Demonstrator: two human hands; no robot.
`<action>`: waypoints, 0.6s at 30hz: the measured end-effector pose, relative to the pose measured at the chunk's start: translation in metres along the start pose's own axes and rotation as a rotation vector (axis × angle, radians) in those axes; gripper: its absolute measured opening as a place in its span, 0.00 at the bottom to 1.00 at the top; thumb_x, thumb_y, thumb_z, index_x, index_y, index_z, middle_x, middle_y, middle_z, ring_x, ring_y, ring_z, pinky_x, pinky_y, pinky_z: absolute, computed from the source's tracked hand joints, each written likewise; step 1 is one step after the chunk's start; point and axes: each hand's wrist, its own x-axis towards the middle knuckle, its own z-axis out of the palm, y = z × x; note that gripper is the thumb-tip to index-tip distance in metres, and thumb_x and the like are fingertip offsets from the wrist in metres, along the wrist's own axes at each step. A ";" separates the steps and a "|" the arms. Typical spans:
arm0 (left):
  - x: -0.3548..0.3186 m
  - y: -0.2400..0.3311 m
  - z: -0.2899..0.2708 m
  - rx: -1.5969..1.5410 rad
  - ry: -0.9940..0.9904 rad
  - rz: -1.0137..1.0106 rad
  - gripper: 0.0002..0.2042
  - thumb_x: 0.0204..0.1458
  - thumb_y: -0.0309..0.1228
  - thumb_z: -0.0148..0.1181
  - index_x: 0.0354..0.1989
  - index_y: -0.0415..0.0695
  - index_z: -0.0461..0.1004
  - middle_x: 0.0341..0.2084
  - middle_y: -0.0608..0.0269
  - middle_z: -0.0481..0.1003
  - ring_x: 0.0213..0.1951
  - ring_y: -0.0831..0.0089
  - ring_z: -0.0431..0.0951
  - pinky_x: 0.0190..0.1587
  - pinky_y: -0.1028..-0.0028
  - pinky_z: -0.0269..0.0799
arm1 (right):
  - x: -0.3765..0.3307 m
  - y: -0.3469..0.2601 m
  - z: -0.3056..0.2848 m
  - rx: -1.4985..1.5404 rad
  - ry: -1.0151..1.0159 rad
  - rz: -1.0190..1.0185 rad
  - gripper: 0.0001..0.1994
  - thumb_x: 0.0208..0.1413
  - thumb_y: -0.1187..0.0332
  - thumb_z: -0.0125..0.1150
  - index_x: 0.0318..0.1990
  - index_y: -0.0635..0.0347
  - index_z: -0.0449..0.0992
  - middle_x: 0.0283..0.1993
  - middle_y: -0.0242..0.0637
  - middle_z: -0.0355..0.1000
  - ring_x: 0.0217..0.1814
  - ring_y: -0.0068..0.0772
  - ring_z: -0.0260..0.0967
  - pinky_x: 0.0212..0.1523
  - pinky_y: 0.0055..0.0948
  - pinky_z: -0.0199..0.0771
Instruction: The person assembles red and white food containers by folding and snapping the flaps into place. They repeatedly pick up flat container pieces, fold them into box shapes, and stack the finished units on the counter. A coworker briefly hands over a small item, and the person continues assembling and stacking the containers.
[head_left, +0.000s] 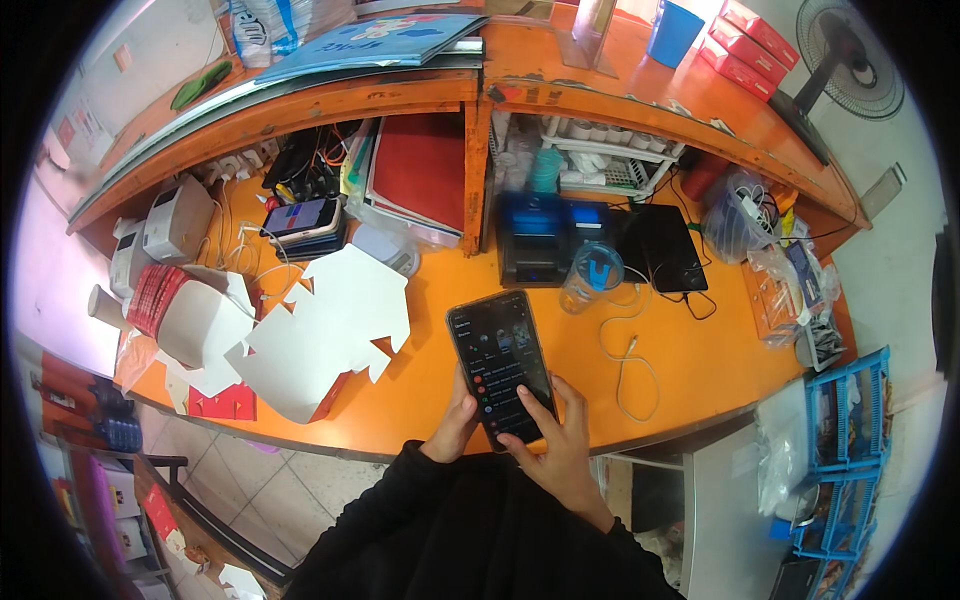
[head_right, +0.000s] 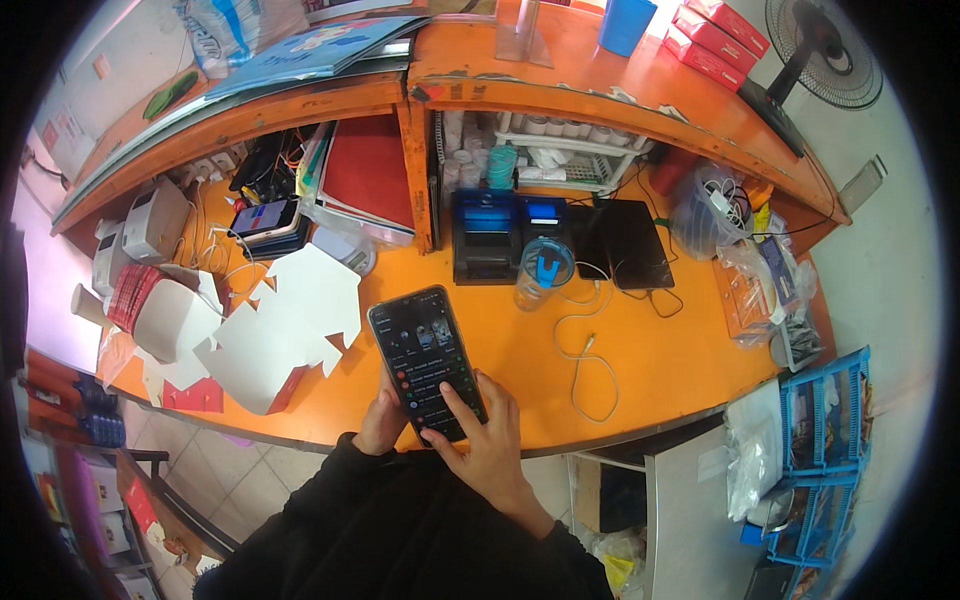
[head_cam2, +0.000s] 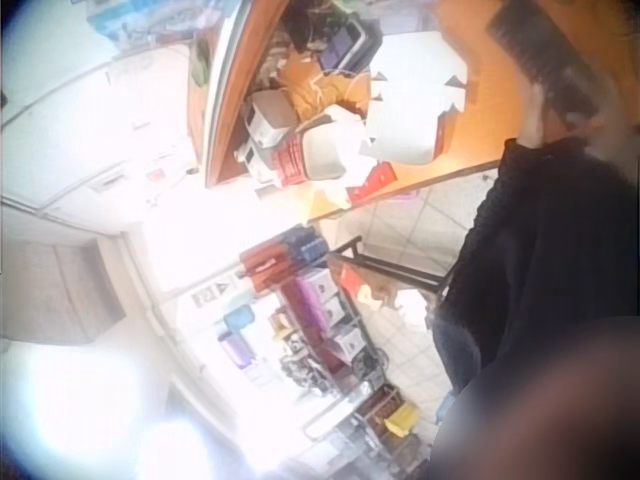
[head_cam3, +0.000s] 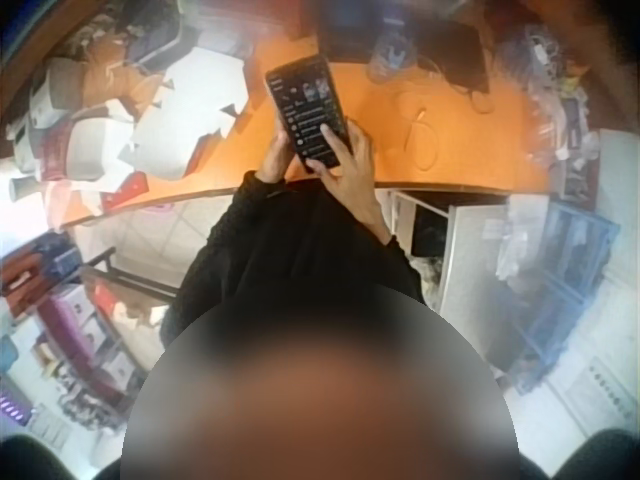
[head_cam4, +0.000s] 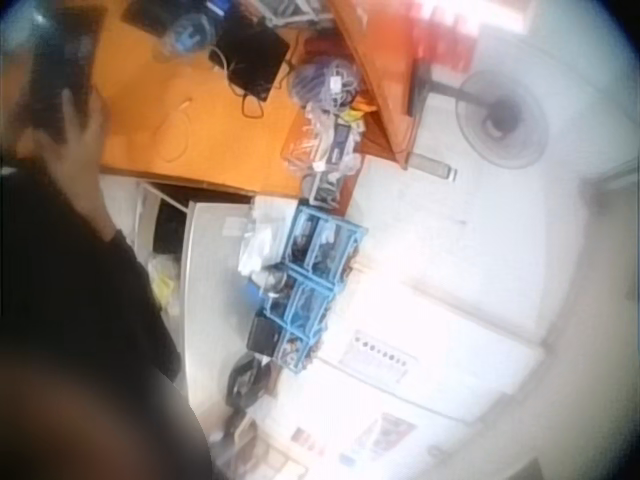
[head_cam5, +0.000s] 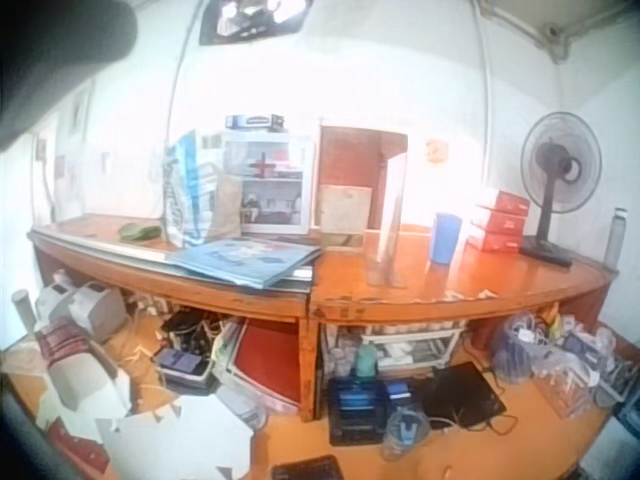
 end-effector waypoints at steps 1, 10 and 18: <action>-0.001 0.002 -0.001 0.008 0.005 0.006 0.40 0.47 0.58 0.45 0.61 0.42 0.40 0.55 0.55 0.54 0.57 0.66 0.56 0.57 0.66 0.52 | 0.000 0.000 0.000 0.040 0.015 -0.010 0.24 0.43 0.59 0.64 0.49 0.54 0.70 0.57 0.52 0.52 0.58 0.51 0.52 0.52 0.41 0.57; -0.005 0.009 -0.007 -0.030 0.037 -0.004 0.41 0.46 0.59 0.46 0.61 0.43 0.40 0.56 0.57 0.54 0.58 0.67 0.55 0.57 0.66 0.52 | -0.002 -0.006 0.007 0.112 0.068 -0.005 0.15 0.44 0.62 0.64 0.35 0.60 0.70 0.53 0.52 0.60 0.55 0.54 0.57 0.54 0.41 0.57; -0.009 0.009 -0.017 -0.076 0.066 -0.050 0.42 0.46 0.59 0.48 0.61 0.43 0.41 0.55 0.57 0.55 0.57 0.66 0.57 0.56 0.65 0.54 | -0.007 -0.007 0.025 0.166 0.162 0.013 0.33 0.40 0.60 0.68 0.49 0.64 0.56 0.52 0.55 0.59 0.52 0.53 0.59 0.51 0.42 0.59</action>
